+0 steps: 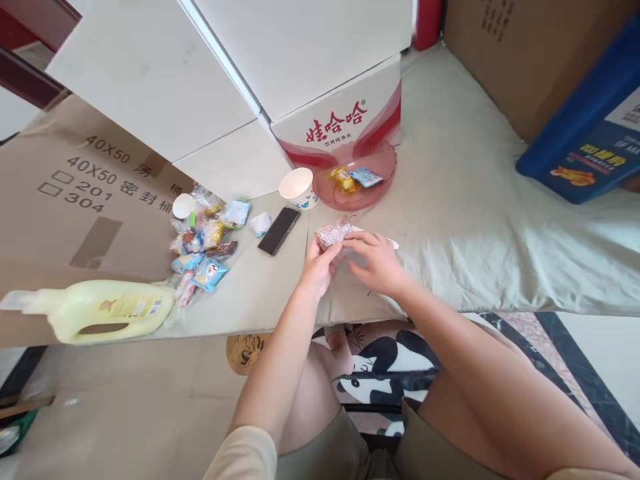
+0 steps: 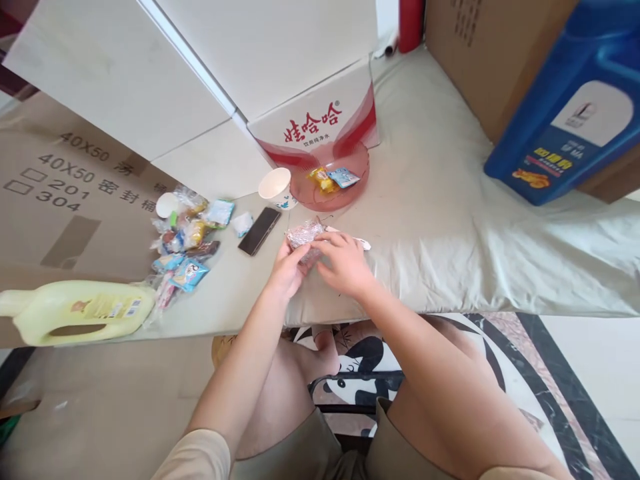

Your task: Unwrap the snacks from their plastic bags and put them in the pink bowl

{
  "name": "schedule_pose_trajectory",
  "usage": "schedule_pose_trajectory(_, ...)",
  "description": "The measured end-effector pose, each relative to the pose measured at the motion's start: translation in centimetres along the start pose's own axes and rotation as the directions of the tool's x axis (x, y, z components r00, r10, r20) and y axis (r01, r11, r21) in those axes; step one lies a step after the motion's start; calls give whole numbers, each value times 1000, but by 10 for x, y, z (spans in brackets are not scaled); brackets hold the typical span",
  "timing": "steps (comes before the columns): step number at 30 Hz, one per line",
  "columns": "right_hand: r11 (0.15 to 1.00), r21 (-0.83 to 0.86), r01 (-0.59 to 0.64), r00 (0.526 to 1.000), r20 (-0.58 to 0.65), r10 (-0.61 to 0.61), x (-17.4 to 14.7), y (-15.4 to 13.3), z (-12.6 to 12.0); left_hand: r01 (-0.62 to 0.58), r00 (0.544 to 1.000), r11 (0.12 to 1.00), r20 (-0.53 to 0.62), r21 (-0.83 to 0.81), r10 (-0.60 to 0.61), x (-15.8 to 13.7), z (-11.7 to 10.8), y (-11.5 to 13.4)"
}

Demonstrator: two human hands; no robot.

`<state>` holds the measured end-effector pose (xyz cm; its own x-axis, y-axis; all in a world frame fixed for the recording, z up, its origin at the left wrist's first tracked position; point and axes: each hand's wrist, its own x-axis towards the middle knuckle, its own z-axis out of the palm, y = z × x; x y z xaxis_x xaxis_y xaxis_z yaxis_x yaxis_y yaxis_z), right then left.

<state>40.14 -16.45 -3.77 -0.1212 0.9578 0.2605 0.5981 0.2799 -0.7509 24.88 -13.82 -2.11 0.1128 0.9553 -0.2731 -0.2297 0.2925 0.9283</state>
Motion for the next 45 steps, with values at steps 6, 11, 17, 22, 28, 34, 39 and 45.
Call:
schedule_pose_trajectory(6, 905, -348, -246, 969, -100, 225, 4, 33, -13, -26, 996, 1000, -80, -5, 25, 15, -14, -14)
schedule_pose_trajectory(11, 882, -393, -259, 964, -156, 213, 0, 46, -22, -80, 994, 996, -82, -30, 77, 22, -36, -13)
schedule_pose_trajectory(17, 988, -93, -126, 974, -199, 105, -5, 39, -25, -213, 976, 965, -16, 150, 218, 35, -60, -20)
schedule_pose_trajectory(22, 1000, 1, -27, 999, -42, 27, 1, 29, -9, -250, 963, 957, 145, 146, 229, 33, -61, -18)
schedule_pose_trajectory(28, 990, -64, -122, 992, -48, 119, 4, 46, -22, -201, 977, 979, 69, 9, 200, 31, -74, -4)
schedule_pose_trajectory(34, 886, -370, -279, 918, -374, 134, -6, 66, -35, -322, 946, 802, 137, 502, 294, 24, -71, -14)
schedule_pose_trajectory(39, 929, -343, -142, 939, -342, 17, -9, 61, -25, -460, 823, 329, 257, 824, 507, 18, -57, -21)
schedule_pose_trajectory(45, 969, -237, 65, 964, -234, -122, -4, 41, -7, -499, 788, 424, 191, 756, 586, 27, -52, -19)
